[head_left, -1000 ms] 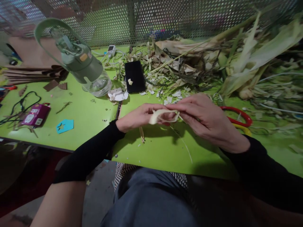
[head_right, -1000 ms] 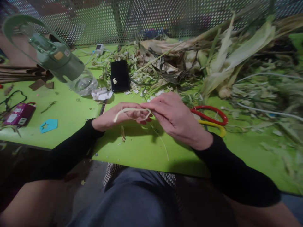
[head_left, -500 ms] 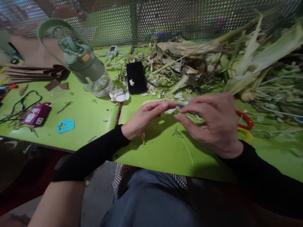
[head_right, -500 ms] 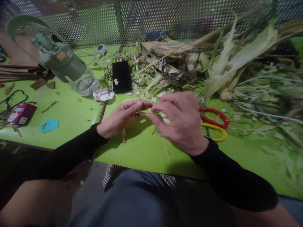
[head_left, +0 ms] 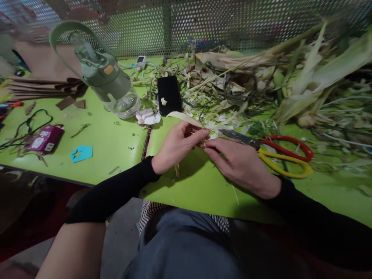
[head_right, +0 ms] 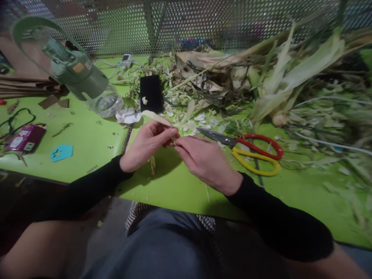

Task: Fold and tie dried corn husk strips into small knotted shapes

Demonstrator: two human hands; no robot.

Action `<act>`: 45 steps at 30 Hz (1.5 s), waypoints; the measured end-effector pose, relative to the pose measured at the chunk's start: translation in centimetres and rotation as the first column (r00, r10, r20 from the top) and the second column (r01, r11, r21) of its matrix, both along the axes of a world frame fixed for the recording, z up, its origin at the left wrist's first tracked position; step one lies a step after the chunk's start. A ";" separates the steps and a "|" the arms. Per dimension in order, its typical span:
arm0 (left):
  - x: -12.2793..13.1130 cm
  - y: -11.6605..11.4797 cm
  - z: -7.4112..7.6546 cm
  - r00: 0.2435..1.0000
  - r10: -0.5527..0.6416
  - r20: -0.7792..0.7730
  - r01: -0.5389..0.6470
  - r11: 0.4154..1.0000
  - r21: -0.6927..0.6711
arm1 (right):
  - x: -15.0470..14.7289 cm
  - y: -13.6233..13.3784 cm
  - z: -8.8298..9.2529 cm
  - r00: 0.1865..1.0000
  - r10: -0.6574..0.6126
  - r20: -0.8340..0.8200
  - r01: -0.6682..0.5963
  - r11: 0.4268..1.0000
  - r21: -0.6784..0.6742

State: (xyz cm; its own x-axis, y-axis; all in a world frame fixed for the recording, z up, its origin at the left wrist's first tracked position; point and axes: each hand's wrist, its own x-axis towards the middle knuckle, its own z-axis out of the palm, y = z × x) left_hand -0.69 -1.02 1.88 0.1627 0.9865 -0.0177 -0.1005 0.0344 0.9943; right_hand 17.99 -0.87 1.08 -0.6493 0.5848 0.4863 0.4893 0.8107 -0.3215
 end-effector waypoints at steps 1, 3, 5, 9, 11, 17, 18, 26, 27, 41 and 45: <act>0.0 0.0 0.1 1.000 -0.003 0.015 0.003 1.000 -0.015 | 0.0 0.0 -0.1 1.000 0.001 0.020 -0.002 0.999 0.040; 0.1 0.1 0.4 1.000 -0.002 0.011 0.003 1.000 -0.031 | 0.0 0.0 -0.1 0.999 -0.012 0.037 0.007 0.993 0.114; 0.1 0.2 0.6 0.999 0.002 -0.035 -0.003 0.999 -0.032 | 0.0 0.0 0.0 1.000 -0.024 0.017 0.021 0.986 0.166; -0.1 0.3 0.7 0.996 -0.006 -0.090 0.003 0.999 -0.039 | 0.2 0.1 0.2 0.992 -0.068 -0.106 0.084 0.985 0.153; -0.1 0.3 0.7 0.996 -0.028 -0.085 0.022 0.997 -0.073 | 0.3 0.2 0.3 0.986 -0.086 -0.142 0.102 0.989 0.109; -0.2 0.0 0.7 0.999 -0.001 -0.036 -0.004 0.993 -0.117 | 0.2 0.3 0.4 0.997 -0.025 -0.074 0.027 0.999 0.027; -0.2 -0.1 0.8 0.999 0.013 -0.034 -0.017 0.994 -0.111 | 0.2 0.2 0.4 0.999 -0.007 -0.041 0.006 1.000 -0.022; -0.7 0.4 0.7 0.998 -0.051 -0.028 0.045 0.986 -0.160 | 0.3 -0.1 0.5 0.989 -0.078 -0.130 0.070 0.996 -0.063; -0.7 0.4 0.6 0.997 -0.079 -0.021 0.074 0.983 -0.170 | 0.3 0.0 0.5 0.981 -0.103 -0.165 0.099 0.995 -0.034; -0.8 0.1 0.3 0.939 -0.302 0.163 0.324 0.937 -0.130 | 0.5 0.6 -0.3 0.906 -0.292 -0.306 0.103 0.855 -0.509; -0.6 0.2 0.0 0.970 -0.209 0.125 0.222 0.969 -0.104 | 0.1 0.6 -0.3 0.851 -0.299 -0.432 -0.103 0.712 -0.695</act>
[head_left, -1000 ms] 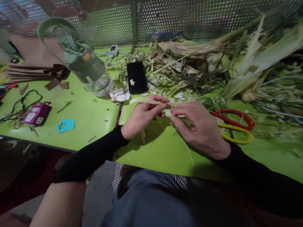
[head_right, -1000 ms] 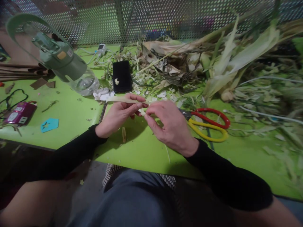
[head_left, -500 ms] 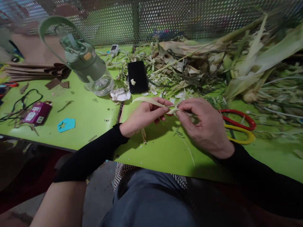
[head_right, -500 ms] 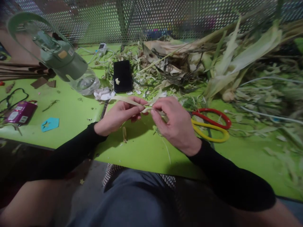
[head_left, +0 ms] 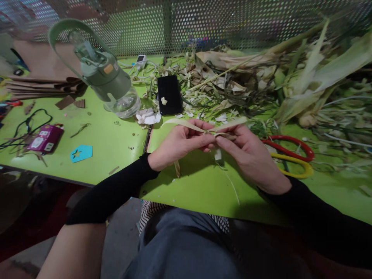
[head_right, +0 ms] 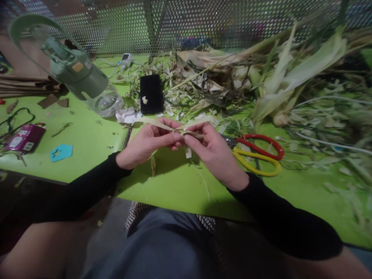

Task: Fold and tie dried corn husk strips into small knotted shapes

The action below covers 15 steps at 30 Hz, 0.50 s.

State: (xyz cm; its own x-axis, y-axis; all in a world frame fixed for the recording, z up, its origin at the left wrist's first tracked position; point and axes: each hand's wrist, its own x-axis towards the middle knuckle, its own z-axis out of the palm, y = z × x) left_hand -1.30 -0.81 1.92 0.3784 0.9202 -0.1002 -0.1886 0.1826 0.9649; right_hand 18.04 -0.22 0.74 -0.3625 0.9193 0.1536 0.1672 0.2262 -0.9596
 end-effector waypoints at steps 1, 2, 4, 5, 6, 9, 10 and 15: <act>0.1 0.1 -0.1 0.999 0.045 -0.007 -0.045 0.999 0.004 | -0.1 0.0 0.0 0.999 0.021 -0.031 -0.023 0.998 -0.059; 0.1 0.2 -0.1 0.996 0.090 -0.009 -0.089 0.996 0.007 | -0.2 -0.1 0.1 0.999 0.033 -0.043 -0.037 0.994 -0.102; 0.2 0.3 -0.2 0.986 0.169 -0.014 -0.169 0.986 0.015 | -0.2 -0.4 0.2 0.999 0.033 -0.002 -0.033 0.992 -0.125; 0.3 0.4 -0.1 0.979 0.203 -0.018 -0.203 0.979 0.020 | -0.2 -0.5 0.2 0.998 0.018 0.052 -0.012 0.995 -0.096; 0.3 0.5 -0.1 0.973 0.231 -0.026 -0.230 0.973 0.024 | -0.2 -0.6 0.3 0.992 -0.009 0.126 0.013 1.000 -0.028; 0.4 0.5 0.2 0.960 0.273 -0.066 -0.272 0.962 0.030 | 0.0 -0.9 0.4 0.924 -0.153 0.351 0.010 0.926 0.378; 0.4 0.5 0.3 0.958 0.275 -0.079 -0.273 0.961 0.033 | 0.0 -0.9 0.5 0.892 -0.205 0.403 -0.037 0.856 0.516; 0.5 0.2 0.2 0.955 0.268 -0.124 -0.254 0.960 0.119 | 0.3 -0.9 0.9 0.752 -0.351 0.557 -0.373 0.471 0.799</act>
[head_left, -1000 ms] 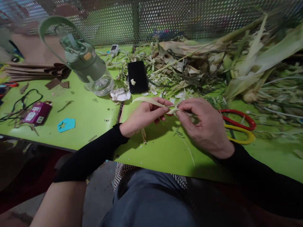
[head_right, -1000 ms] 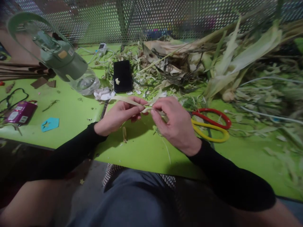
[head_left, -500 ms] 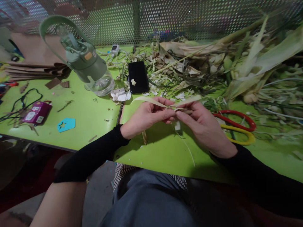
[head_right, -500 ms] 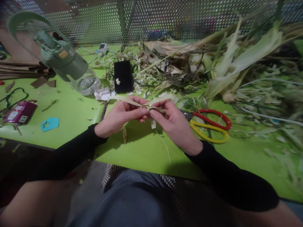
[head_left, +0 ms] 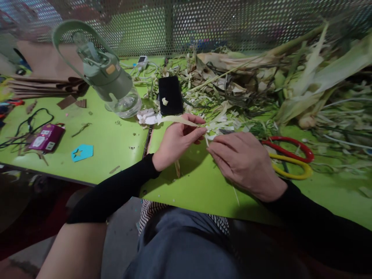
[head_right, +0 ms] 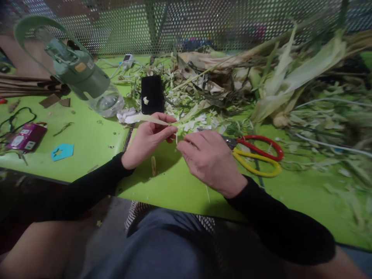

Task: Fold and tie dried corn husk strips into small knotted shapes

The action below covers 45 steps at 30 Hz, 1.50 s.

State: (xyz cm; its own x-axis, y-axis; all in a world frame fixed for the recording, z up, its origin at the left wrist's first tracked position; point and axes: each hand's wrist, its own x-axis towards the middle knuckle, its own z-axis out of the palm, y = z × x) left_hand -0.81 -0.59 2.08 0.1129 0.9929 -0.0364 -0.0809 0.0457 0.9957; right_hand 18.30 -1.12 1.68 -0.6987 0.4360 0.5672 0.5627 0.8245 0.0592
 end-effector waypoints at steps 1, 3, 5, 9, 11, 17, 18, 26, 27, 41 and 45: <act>0.0 0.0 -0.2 1.000 -0.001 -0.011 0.002 1.000 0.019 | 0.0 0.0 0.1 0.999 0.018 0.028 -0.019 0.998 0.058; 0.1 -0.1 -0.6 1.000 -0.012 -0.023 0.013 0.999 0.044 | 0.1 -0.1 0.2 0.998 0.047 0.034 -0.051 0.992 0.113; 0.1 -0.2 -1.0 0.998 -0.056 -0.033 0.057 0.997 0.046 | 0.1 -0.1 0.2 0.997 0.074 -0.027 -0.072 0.994 0.077; 0.1 -0.1 -1.4 0.966 -0.255 -0.051 0.255 0.967 0.005 | 0.3 0.4 0.0 0.949 -0.061 -0.310 -0.033 0.957 -0.289; 0.1 0.0 -1.5 0.944 -0.329 -0.025 0.329 0.944 -0.002 | 0.3 0.7 -0.1 0.902 -0.146 -0.406 -0.058 0.892 -0.449; 0.2 -0.2 -1.6 0.943 -0.333 -0.001 0.333 0.942 0.045 | 0.2 0.9 -0.2 0.887 -0.142 -0.440 -0.116 0.853 -0.510; 0.2 -0.2 -1.6 0.949 -0.315 0.011 0.314 0.948 0.051 | 0.3 0.9 -0.3 0.889 -0.133 -0.438 -0.110 0.866 -0.487; 0.0 -0.2 -1.0 0.970 -0.174 0.173 0.176 0.984 0.004 | 0.5 0.6 -0.2 0.928 -0.161 -0.337 0.079 0.966 -0.245; 0.0 -0.2 -1.1 0.968 -0.164 0.188 0.170 0.985 -0.011 | 0.5 0.6 -0.1 0.929 -0.156 -0.337 0.076 0.968 -0.239; 0.4 -0.3 -0.5 0.945 -0.240 0.221 0.278 0.947 -0.160 | 0.3 1.2 -1.1 0.774 -0.346 -0.530 -0.098 0.762 -0.640; 0.3 -0.1 -0.9 0.946 -0.248 0.210 0.292 0.933 -0.211 | 0.3 1.0 -0.8 0.820 -0.181 -0.543 -0.106 0.884 -0.455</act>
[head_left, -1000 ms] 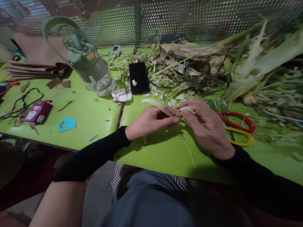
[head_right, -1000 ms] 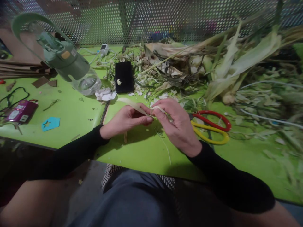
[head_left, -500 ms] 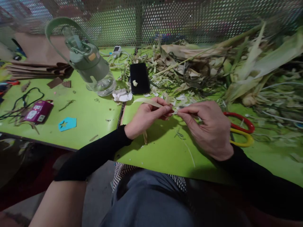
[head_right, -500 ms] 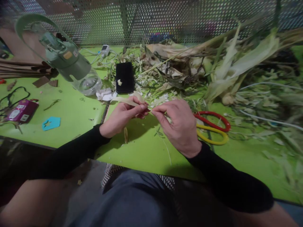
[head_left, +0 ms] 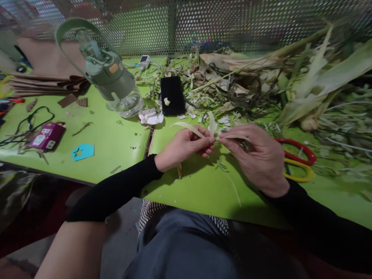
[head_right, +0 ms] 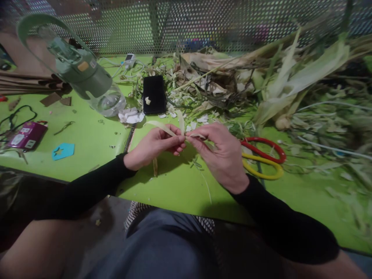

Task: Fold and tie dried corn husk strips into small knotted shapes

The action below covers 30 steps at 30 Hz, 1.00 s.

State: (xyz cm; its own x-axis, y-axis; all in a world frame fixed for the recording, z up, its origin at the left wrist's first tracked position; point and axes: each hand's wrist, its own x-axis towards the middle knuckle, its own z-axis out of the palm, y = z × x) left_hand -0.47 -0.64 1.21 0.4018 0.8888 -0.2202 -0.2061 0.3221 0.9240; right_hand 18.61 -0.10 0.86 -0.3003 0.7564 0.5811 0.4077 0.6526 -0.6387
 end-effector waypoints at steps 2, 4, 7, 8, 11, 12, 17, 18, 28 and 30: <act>-0.1 0.0 -0.1 0.998 -0.009 -0.064 0.012 0.999 0.035 | 0.1 0.1 0.1 0.996 0.058 0.063 -0.062 0.997 0.056; -0.1 0.0 -0.3 0.984 -0.013 -0.175 0.032 0.994 0.108 | 0.2 0.1 0.2 0.988 0.095 0.119 -0.102 0.993 0.053; -0.1 -0.2 -0.6 0.961 0.011 -0.276 0.046 0.979 0.200 | 0.2 0.2 0.2 0.984 0.093 0.150 -0.098 0.995 0.025; -0.1 -0.2 -0.6 0.963 0.004 -0.271 0.055 0.976 0.209 | 0.2 0.1 0.2 0.986 0.087 0.140 -0.090 0.996 0.010; -0.1 -0.3 -0.6 0.978 -0.051 -0.202 0.096 0.972 0.216 | 0.1 0.0 0.3 0.992 0.088 0.086 -0.081 0.993 -0.085; -0.2 -0.3 -0.5 0.981 -0.068 -0.183 0.109 0.969 0.222 | 0.1 0.0 0.3 0.993 0.089 0.071 -0.080 0.989 -0.123; -1.0 -0.3 0.7 0.939 -0.128 -0.319 0.225 0.931 0.288 | 0.2 0.2 0.6 0.987 0.153 0.054 -0.133 0.952 -0.275; -1.1 -0.3 0.9 0.919 -0.128 -0.372 0.253 0.916 0.310 | 0.2 0.3 0.7 0.984 0.168 0.056 -0.144 0.943 -0.299; -0.5 -0.7 0.6 0.894 -0.307 -0.327 0.369 0.918 0.147 | 0.2 0.2 0.6 0.992 0.085 0.093 -0.058 0.964 -0.258; -0.3 -0.7 0.2 0.908 -0.340 -0.245 0.365 0.929 0.064 | 0.1 0.1 0.3 0.994 0.060 0.090 -0.041 0.978 -0.206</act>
State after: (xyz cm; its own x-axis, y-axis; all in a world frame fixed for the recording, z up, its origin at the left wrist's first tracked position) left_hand -0.73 -1.34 1.45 0.6444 0.7211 -0.2544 0.1203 0.2329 0.9650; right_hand 18.70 0.02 1.18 -0.3877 0.8383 0.3833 0.4426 0.5341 -0.7203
